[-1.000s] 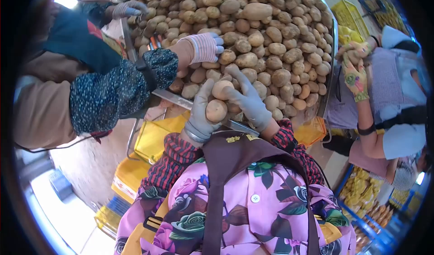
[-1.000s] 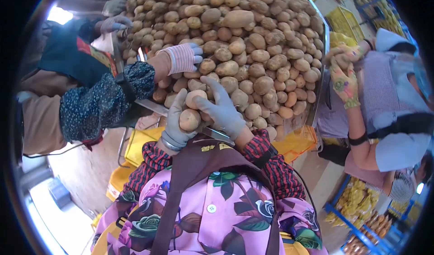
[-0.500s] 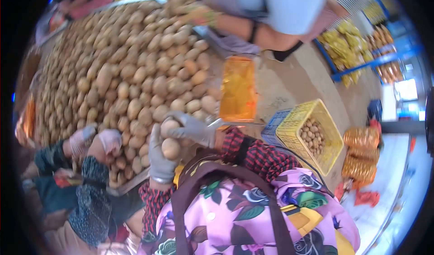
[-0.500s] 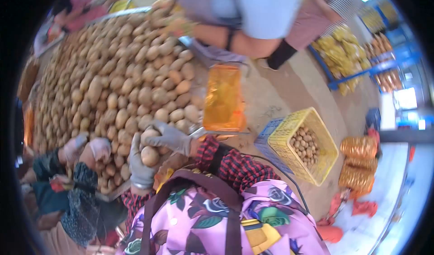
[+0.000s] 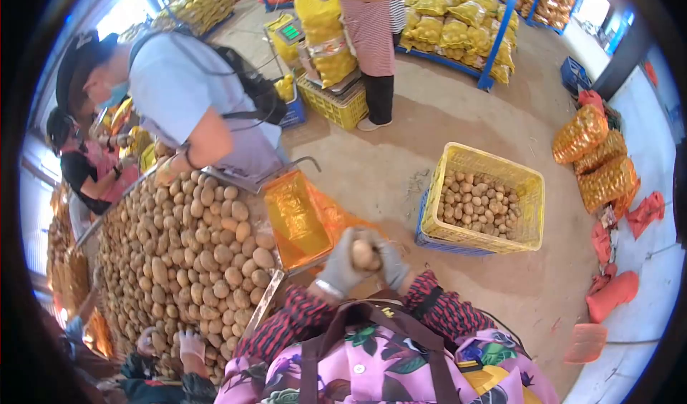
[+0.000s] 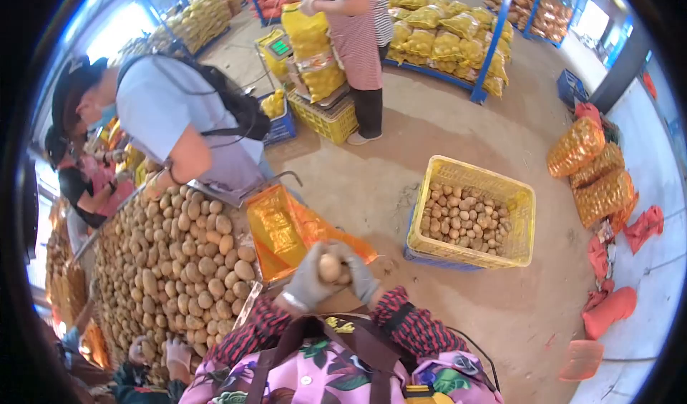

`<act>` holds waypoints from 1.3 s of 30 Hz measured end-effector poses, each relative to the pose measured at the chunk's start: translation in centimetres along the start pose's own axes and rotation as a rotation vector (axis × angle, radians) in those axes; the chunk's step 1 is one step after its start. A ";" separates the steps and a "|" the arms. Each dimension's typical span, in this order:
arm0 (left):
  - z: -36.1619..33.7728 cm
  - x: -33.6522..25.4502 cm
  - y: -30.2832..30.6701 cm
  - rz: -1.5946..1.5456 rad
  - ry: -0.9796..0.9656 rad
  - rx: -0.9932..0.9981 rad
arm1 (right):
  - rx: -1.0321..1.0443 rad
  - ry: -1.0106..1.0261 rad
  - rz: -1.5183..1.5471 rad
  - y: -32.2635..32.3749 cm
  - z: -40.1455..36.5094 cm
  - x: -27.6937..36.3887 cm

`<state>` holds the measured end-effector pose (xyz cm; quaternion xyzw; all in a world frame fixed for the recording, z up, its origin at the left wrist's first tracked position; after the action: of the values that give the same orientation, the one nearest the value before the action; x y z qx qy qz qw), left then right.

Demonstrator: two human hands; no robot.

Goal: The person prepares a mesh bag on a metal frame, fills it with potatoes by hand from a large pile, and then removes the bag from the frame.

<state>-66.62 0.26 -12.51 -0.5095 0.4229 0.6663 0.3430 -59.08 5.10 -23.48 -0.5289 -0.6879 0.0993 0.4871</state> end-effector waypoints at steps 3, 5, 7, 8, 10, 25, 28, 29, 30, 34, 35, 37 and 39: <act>6.3 3.2 -10.7 -0.704 0.168 0.185 | -0.058 0.229 0.067 7.0 -2.5 8.1; 8.3 3.8 -17.2 -1.377 0.567 0.348 | -0.105 0.395 0.146 8.3 -4.5 13.2; 8.1 -1.4 -19.0 -1.419 0.674 0.428 | 0.082 0.561 0.006 10.2 -5.3 19.6; 8.3 -2.5 -18.0 -1.191 0.586 0.401 | -0.149 0.602 0.129 13.5 -5.9 21.4; 7.4 -5.5 -14.3 -0.932 0.515 0.346 | -0.347 0.715 -0.120 16.3 -8.7 22.3; -28.6 11.0 11.0 -1.471 0.546 -0.995 | 0.596 0.114 -1.049 -19.7 7.1 -9.7; -32.0 9.7 13.8 -1.587 0.370 -1.204 | 1.034 0.483 -1.596 -29.3 3.7 -17.5; -32.9 9.6 15.7 -1.523 0.310 -1.268 | 1.119 0.654 -1.681 -31.8 3.3 -19.9; -34.8 10.0 17.3 -1.511 0.287 -1.379 | 1.225 0.609 -1.639 -33.2 3.5 -23.3; -41.1 8.0 14.6 -1.599 0.167 -1.395 | 1.272 0.877 -1.859 -31.7 -1.5 -27.5; -41.8 8.0 15.3 -1.566 0.162 -1.427 | 1.215 0.939 -1.903 -32.4 -0.8 -27.5; -43.8 8.6 17.0 -1.430 0.249 -1.510 | 1.186 0.949 -1.862 -34.8 0.5 -28.1; -45.5 8.8 19.2 -1.113 0.365 -1.554 | 1.166 1.019 -1.725 -37.9 1.7 -27.6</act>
<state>-68.16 -48.91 -22.56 -0.8163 -0.3895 0.4131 0.1064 -85.22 -32.99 -15.18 0.4419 -0.3940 -0.1886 0.7835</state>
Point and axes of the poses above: each hand's wrist, its own z-axis towards the middle knuckle, its own y-axis out of the back of the hand, x = y × z, the point moved 9 cm from there along z, towards the middle knuckle, and after that the axes turned 3 degrees about -y, right-handed, at the moved point
